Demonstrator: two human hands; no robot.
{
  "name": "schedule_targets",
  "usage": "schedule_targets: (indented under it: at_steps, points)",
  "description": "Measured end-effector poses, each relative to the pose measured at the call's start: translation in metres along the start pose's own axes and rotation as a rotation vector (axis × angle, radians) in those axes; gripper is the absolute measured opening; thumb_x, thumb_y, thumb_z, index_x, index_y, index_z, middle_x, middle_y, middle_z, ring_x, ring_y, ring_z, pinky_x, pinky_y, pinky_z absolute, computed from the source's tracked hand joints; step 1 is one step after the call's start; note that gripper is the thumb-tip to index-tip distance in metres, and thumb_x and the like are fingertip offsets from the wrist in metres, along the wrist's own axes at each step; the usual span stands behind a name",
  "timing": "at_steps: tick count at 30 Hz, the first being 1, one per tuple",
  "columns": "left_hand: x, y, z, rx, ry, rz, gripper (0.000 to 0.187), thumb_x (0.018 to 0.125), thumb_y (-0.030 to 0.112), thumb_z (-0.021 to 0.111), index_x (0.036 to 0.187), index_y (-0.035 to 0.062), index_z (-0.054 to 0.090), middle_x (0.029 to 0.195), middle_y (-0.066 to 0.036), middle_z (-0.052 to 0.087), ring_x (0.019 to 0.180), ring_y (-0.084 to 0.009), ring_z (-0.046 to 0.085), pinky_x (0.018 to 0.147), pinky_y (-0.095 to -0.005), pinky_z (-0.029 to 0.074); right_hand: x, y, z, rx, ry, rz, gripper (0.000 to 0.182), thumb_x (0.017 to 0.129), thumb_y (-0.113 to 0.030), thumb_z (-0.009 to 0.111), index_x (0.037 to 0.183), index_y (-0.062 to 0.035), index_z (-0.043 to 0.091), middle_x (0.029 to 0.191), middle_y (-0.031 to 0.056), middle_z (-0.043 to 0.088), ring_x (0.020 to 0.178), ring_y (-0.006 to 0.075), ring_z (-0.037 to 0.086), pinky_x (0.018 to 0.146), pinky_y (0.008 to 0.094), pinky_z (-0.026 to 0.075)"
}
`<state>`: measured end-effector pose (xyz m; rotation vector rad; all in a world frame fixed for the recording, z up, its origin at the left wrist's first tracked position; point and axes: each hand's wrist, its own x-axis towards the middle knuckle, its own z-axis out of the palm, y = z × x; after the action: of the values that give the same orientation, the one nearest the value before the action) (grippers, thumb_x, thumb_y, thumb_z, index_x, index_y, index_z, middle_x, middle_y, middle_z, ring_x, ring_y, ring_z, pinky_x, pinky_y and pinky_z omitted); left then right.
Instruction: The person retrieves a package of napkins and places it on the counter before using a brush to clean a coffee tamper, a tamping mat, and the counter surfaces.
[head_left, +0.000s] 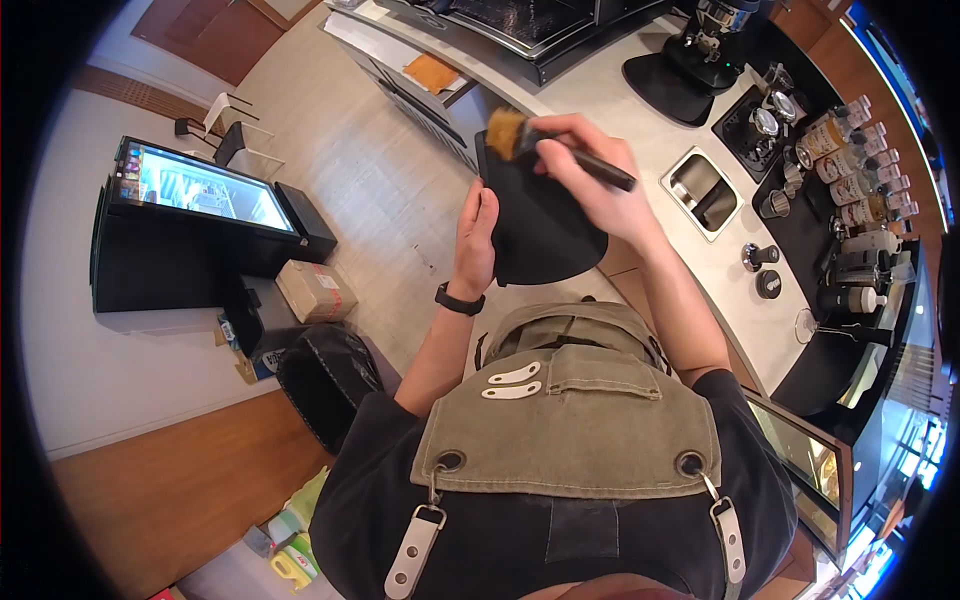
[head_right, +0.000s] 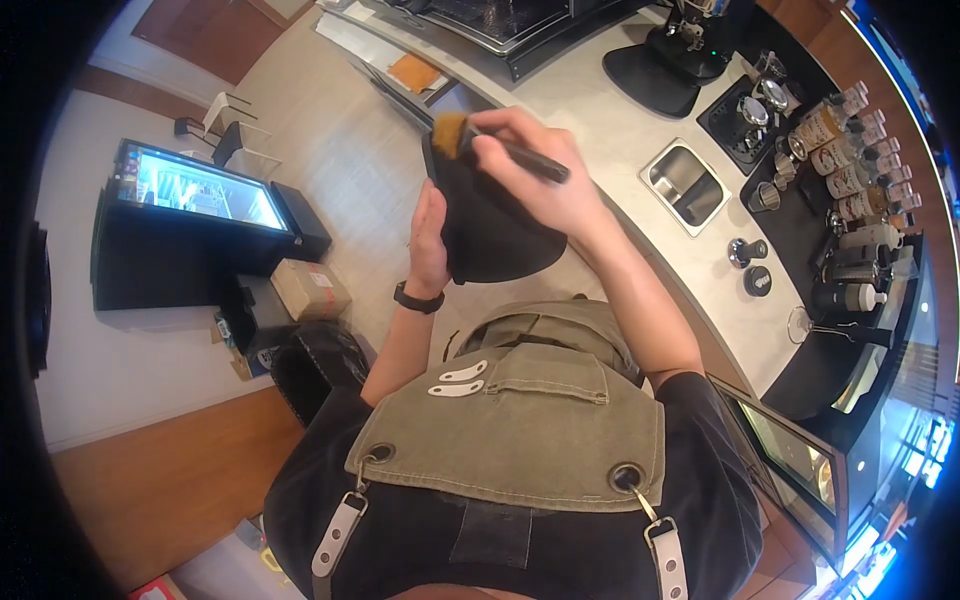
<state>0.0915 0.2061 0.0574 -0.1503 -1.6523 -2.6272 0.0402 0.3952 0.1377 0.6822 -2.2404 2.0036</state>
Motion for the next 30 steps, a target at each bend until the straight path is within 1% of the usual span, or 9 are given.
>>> schedule_targets:
  at_steps: [2,4,6,8,10,15,16,21,30]
  points:
    - [0.005,-0.001,0.000,-0.029,0.021,0.003,0.041,0.115,0.035,0.039,0.137,0.0030,0.050,0.130,-0.007,0.062,0.115,-0.0150,0.061,0.101,-0.0305,0.050,-0.008,0.011,0.012,-0.065,-0.110,-0.216,0.028,0.098,-0.018,0.068,0.119,-0.0006,0.066,0.085,0.0143,0.073,0.075,0.0218,0.073,0.070,0.0327,0.055]
    - [0.010,0.006,-0.006,-0.103,0.045,0.005,0.042,0.115,0.037,0.038,0.136,0.0037,0.051,0.130,-0.007,0.062,0.116,-0.0150,0.061,0.101,-0.0303,0.050,-0.031,0.012,0.017,-0.129,-0.337,-0.137,0.023,0.094,-0.019,0.070,0.107,0.0005,0.067,0.082,0.0174,0.070,0.073,0.0325,0.071,0.069,0.0381,0.054]
    - [0.012,0.011,-0.004,-0.074,0.059,0.019,0.043,0.115,0.040,0.037,0.137,0.0045,0.051,0.130,-0.007,0.062,0.115,-0.0154,0.062,0.101,-0.0315,0.051,-0.042,0.007,0.003,-0.176,-0.631,0.110,0.024,0.093,-0.020,0.070,0.106,0.0003,0.070,0.080,0.0148,0.072,0.074,0.0289,0.072,0.071,0.0372,0.055]
    - [0.009,0.010,-0.005,-0.041,0.056,0.019,0.042,0.115,0.039,0.037,0.136,0.0050,0.051,0.129,-0.008,0.062,0.115,-0.0155,0.062,0.101,-0.0324,0.051,-0.036,0.017,-0.013,0.009,-0.699,0.001,0.025,0.094,-0.018,0.069,0.110,0.0005,0.072,0.079,0.0098,0.074,0.075,0.0173,0.071,0.070,0.0292,0.053]
    - [0.009,0.008,-0.008,-0.085,0.022,0.000,0.042,0.115,0.038,0.038,0.137,0.0050,0.051,0.131,-0.008,0.062,0.116,-0.0160,0.062,0.102,-0.0333,0.051,-0.018,-0.005,-0.025,0.027,-0.518,0.200,0.029,0.095,-0.018,0.069,0.118,-0.0015,0.073,0.080,0.0071,0.074,0.076,0.0102,0.070,0.070,0.0271,0.053]
    - [0.010,0.010,0.000,-0.246,0.005,-0.068,0.042,0.114,0.036,0.039,0.140,0.0049,0.050,0.135,-0.009,0.061,0.120,-0.0174,0.062,0.105,-0.0345,0.050,0.019,-0.007,0.001,0.010,-0.123,-0.015,0.033,0.096,-0.017,0.069,0.125,-0.0011,0.069,0.082,0.0084,0.074,0.080,0.0146,0.071,0.072,0.0294,0.054]
    - [0.013,0.004,-0.013,-0.273,-0.010,-0.086,0.043,0.114,0.036,0.039,0.141,0.0047,0.050,0.136,-0.009,0.060,0.121,-0.0178,0.062,0.106,-0.0348,0.050,0.010,0.006,0.015,-0.033,-0.169,-0.263,0.032,0.096,-0.019,0.070,0.122,0.0000,0.069,0.082,0.0124,0.073,0.081,0.0204,0.072,0.073,0.0322,0.055]
    - [0.008,0.011,-0.020,-0.237,0.046,-0.054,0.047,0.114,0.037,0.038,0.146,0.0040,0.048,0.140,-0.010,0.059,0.124,-0.0196,0.061,0.108,-0.0359,0.049,-0.043,0.006,0.016,-0.303,-0.686,0.056,0.024,0.091,-0.016,0.070,0.110,-0.0007,0.073,0.076,0.0141,0.072,0.071,0.0244,0.071,0.070,0.0335,0.054]
    - [0.012,0.024,-0.022,-0.172,-0.010,-0.044,0.059,0.115,0.044,0.029,0.153,0.0014,0.043,0.145,-0.013,0.060,0.130,-0.0233,0.061,0.112,-0.0398,0.048,-0.018,-0.020,0.016,-0.167,-0.688,0.012,0.026,0.095,-0.020,0.068,0.111,-0.0005,0.074,0.085,0.0135,0.075,0.078,0.0190,0.072,0.077,0.0321,0.056]
